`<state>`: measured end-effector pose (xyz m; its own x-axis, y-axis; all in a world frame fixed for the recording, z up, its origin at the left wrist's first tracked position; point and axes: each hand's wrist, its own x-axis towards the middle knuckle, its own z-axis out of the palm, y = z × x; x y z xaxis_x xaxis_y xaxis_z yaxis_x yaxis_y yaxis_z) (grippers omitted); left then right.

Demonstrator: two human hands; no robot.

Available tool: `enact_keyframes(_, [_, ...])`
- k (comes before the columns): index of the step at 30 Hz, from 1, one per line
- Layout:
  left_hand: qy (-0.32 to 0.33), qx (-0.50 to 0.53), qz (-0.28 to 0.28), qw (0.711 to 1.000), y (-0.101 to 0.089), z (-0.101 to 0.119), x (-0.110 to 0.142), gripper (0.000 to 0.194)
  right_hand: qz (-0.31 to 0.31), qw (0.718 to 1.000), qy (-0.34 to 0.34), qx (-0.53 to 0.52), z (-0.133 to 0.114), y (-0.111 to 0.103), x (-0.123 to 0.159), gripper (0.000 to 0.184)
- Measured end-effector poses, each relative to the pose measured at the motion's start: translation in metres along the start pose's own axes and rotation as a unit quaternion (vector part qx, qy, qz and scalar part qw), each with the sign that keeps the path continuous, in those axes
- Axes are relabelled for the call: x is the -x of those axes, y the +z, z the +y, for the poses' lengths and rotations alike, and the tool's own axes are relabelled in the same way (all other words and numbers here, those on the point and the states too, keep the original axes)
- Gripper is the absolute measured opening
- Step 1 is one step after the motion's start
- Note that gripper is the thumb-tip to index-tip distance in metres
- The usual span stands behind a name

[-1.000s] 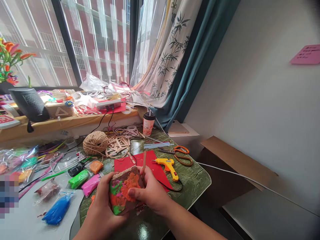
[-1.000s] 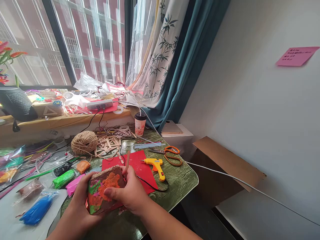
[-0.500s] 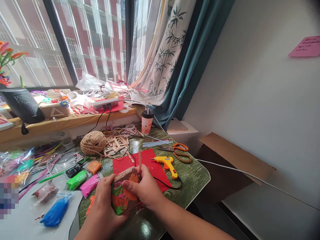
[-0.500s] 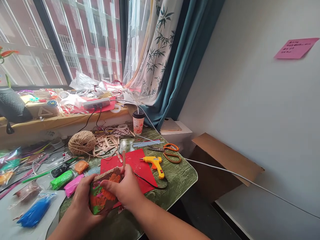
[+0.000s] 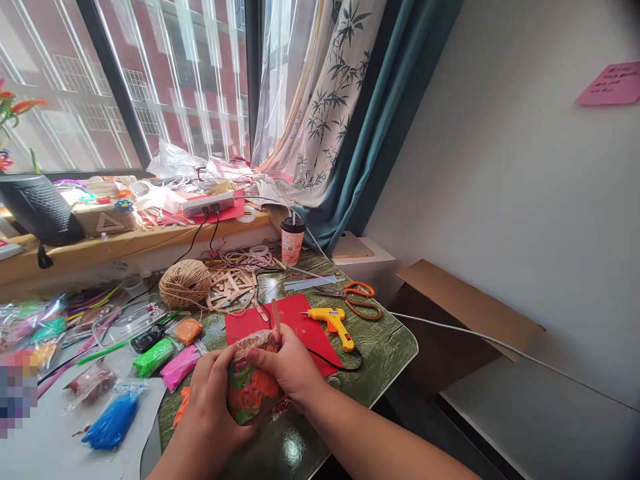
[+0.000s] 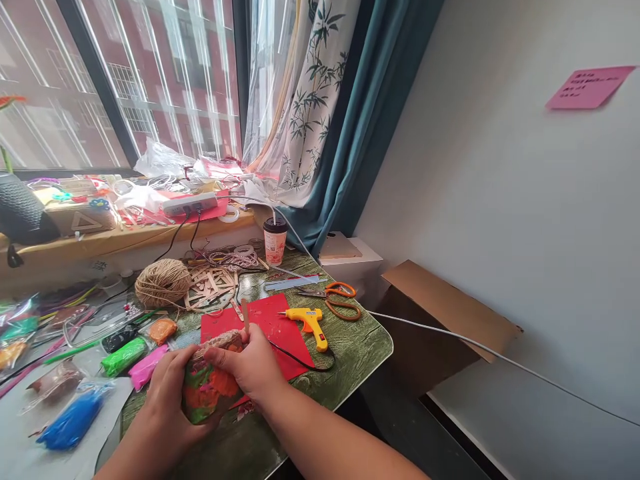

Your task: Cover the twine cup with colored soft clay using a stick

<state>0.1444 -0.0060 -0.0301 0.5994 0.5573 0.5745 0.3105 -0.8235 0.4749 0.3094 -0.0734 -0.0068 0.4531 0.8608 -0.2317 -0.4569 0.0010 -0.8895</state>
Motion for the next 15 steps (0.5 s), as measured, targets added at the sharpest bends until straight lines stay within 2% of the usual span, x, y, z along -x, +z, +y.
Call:
enact_keyframes(4, [0.005,0.005,0.003,1.000,0.001,-0.003,0.000,0.085,-0.022,0.999,0.011,-0.021,-0.012,0.002,0.004,0.075])
enact_keyframes(8, [0.009,0.016,-0.006,1.000,0.000,-0.006,0.001,0.085,-0.018,1.000,0.008,0.000,-0.018,0.002,0.006,0.077])
enact_keyframes(12, [0.005,0.024,-0.004,1.000,-0.004,0.000,-0.001,0.083,-0.021,1.000,-0.001,0.008,-0.023,0.001,0.011,0.079])
enact_keyframes(15, [-0.023,0.036,-0.006,0.999,-0.008,0.008,-0.003,0.079,-0.047,0.999,0.000,-0.007,-0.028,-0.001,0.016,0.078])
